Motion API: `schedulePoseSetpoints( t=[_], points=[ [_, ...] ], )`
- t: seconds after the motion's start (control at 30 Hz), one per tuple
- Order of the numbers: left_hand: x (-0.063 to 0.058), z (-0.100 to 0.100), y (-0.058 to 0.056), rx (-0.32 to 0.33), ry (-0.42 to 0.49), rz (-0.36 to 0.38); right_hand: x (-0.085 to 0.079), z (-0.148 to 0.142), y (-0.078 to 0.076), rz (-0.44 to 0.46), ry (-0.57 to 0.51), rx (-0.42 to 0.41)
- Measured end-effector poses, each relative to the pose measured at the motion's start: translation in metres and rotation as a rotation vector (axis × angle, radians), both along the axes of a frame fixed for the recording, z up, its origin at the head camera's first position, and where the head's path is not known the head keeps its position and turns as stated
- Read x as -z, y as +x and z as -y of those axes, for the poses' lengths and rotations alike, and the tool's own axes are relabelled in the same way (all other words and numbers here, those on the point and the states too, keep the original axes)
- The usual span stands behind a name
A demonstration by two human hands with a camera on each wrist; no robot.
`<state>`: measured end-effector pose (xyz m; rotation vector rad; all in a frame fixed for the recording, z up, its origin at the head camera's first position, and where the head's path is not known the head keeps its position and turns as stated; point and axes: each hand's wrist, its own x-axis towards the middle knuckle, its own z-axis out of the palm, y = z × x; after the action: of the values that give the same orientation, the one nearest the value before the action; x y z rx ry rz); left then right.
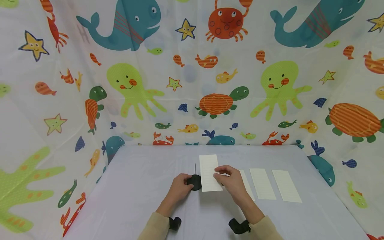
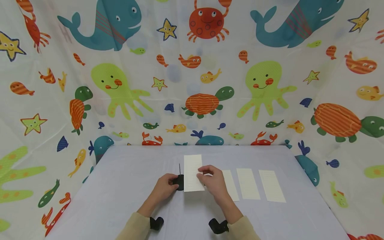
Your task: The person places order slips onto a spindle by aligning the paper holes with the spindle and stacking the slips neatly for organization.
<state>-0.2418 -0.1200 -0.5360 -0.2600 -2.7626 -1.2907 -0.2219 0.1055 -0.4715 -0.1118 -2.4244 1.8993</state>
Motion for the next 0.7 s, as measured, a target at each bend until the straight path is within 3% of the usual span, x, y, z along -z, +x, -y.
schedulePoseSetpoints(
  t=[0.2, 0.4, 0.7],
  points=[
    [-0.002, -0.003, 0.001, -0.048, -0.003, 0.034, -0.001, 0.002, -0.001, 0.006, -0.029, -0.012],
    [-0.015, -0.006, 0.001, -0.099, 0.090, 0.075, -0.001, 0.006, -0.003, -0.002, -0.052, -0.024],
    [-0.041, -0.010, -0.006, -0.169, 0.216, -0.005, 0.000, 0.013, 0.000, -0.012, -0.075, -0.027]
  ],
)
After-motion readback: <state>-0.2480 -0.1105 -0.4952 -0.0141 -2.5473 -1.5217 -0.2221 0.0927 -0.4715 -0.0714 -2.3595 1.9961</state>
